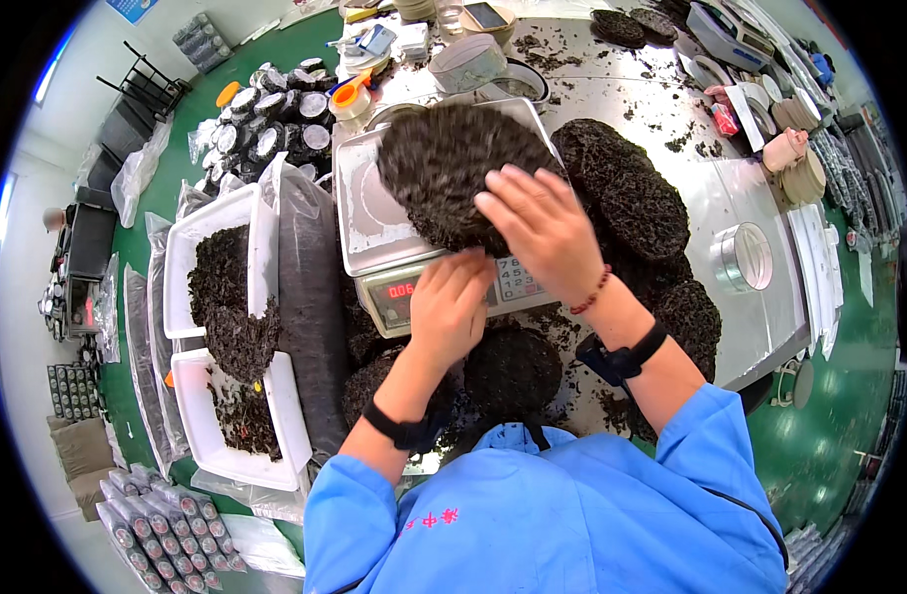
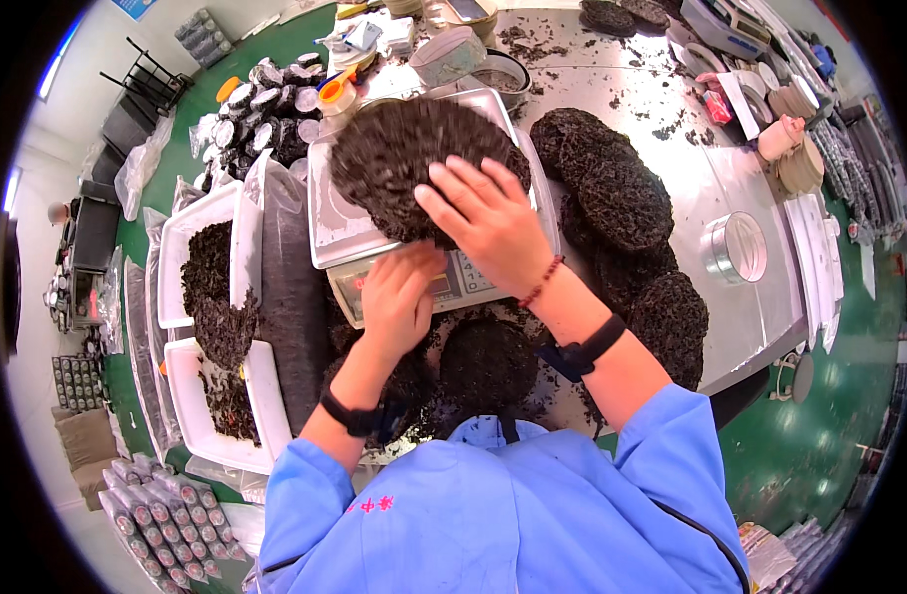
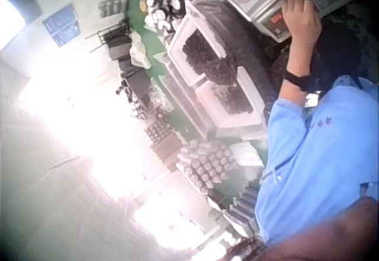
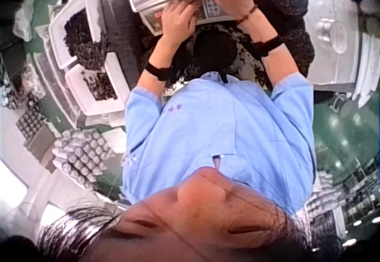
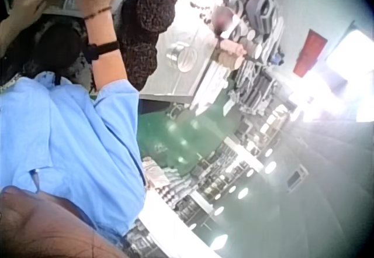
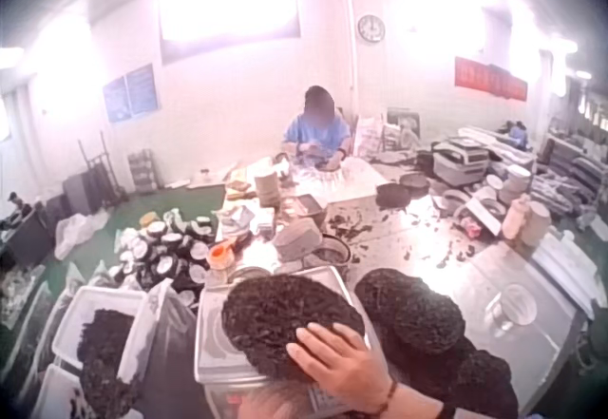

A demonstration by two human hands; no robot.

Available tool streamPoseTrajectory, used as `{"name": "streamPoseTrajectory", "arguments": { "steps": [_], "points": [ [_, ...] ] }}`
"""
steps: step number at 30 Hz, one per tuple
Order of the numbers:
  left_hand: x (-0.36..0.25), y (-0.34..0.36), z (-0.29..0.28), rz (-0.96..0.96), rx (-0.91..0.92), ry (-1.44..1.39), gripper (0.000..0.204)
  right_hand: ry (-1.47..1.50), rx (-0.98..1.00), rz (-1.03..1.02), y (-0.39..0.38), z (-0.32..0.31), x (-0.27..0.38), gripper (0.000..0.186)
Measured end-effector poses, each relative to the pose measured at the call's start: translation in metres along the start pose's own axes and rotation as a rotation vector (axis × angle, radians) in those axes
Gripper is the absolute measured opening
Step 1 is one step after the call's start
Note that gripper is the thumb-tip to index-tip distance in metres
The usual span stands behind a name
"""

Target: The person weighs circular dried tea cakes on a digital scale, moving them from a plastic bin to the scale and then to a stack on the work table, also handling a large cylindrical bundle of the product.

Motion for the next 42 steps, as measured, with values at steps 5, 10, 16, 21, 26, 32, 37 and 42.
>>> {"name": "streamPoseTrajectory", "arguments": {
  "steps": [5,10,16,21,26,32,37,42],
  "points": [
    [-0.017,-0.055,-0.017,-0.08,-0.031,-0.086,0.026,0.1,0.192,0.034,-0.012,0.021,0.003,0.033],
    [-0.024,-0.089,-0.018,-0.172,-0.009,-0.158,0.026,0.333,0.316,0.077,0.005,0.015,-0.013,0.041],
    [0.012,-0.099,-0.054,-0.359,-0.173,0.062,0.03,-0.002,-0.143,-0.156,0.056,-0.062,0.009,0.032],
    [0.113,-0.152,-0.136,-0.664,-0.212,0.833,0.084,0.531,-0.096,-0.003,0.028,-0.122,0.054,0.044],
    [0.187,-0.215,-0.179,-0.962,0.036,0.869,0.076,0.585,0.302,0.018,-0.057,-0.09,0.107,0.037],
    [0.076,-0.155,-0.208,-0.574,-0.387,0.481,0.041,0.352,0.686,-0.056,-0.164,-0.039,0.15,0.05],
    [0.018,-0.173,-0.129,-0.967,-0.149,-0.419,0.017,0.506,0.371,0.204,-0.101,-0.053,0.141,0.066],
    [-0.032,-0.173,-0.062,-1.06,-0.039,-1.054,0.014,0.71,1.014,0.201,-0.056,-0.02,0.154,0.047]
  ]
}}
Point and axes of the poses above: each hand's wrist, its own y-axis towards the middle knuckle, its own z-axis out of the palm, x = y × z, the point moved 4 cm from there along y, towards the middle knuckle, and after that the axes turned 5 degrees about -z, right-handed, at the moved point
